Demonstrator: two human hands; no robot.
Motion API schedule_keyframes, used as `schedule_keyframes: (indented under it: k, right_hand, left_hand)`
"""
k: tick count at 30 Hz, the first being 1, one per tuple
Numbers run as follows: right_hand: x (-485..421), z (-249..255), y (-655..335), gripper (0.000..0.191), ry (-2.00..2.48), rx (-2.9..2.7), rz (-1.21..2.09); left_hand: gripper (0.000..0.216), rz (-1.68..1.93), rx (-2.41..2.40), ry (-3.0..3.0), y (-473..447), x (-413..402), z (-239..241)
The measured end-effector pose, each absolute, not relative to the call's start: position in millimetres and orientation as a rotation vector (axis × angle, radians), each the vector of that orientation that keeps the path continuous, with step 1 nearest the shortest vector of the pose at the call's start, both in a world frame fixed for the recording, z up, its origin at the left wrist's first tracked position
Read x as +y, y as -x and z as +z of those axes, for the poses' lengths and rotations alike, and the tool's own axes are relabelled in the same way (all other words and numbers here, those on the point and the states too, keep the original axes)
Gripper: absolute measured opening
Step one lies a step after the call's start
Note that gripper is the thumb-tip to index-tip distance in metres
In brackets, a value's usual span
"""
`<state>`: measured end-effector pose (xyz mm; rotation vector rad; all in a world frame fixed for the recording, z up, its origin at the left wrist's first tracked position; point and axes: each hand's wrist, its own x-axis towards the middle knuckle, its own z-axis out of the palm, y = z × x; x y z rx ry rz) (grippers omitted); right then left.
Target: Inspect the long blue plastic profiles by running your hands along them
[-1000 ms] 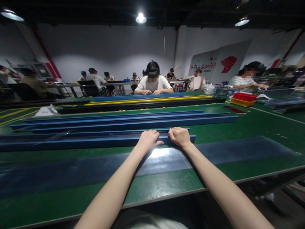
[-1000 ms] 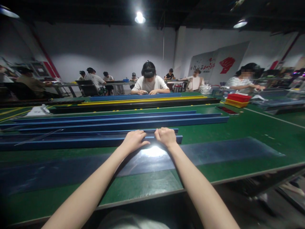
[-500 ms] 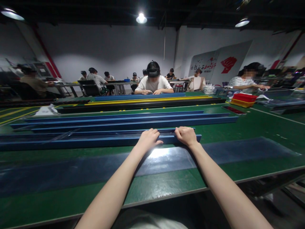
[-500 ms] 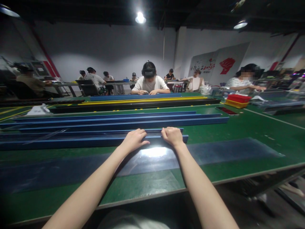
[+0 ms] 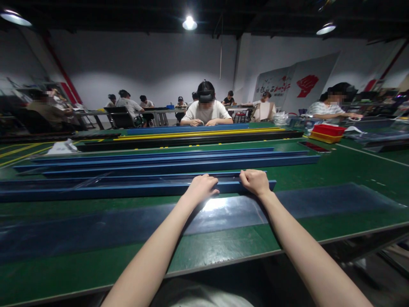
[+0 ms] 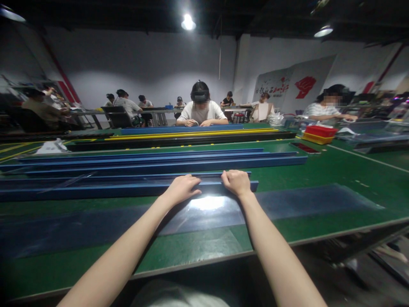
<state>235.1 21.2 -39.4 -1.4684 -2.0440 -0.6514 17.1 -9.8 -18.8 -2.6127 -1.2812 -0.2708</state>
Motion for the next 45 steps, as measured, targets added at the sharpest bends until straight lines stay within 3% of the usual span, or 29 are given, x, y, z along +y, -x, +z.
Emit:
schedule_keyframes:
  k: [19, 34, 45]
  right_hand:
    - [19.5, -39.4, -232.7, 0.047, 1.498, -2.022, -0.646]
    - [19.2, -38.8, -232.6, 0.047, 1.509, -2.022, -0.636]
    - [17.6, -36.8, -231.3, 0.047, 1.55, -2.036, -0.611]
  left_hand:
    - [0.02, -0.229, -1.368, 2.627, -18.4, -10.3, -17.1]
    - [0.025, -0.492, -1.546, 2.704, -14.2, -5.7, -20.3]
    - [0.026, -0.479, -1.635, 2.681, -15.4, -4.8, -17.7]
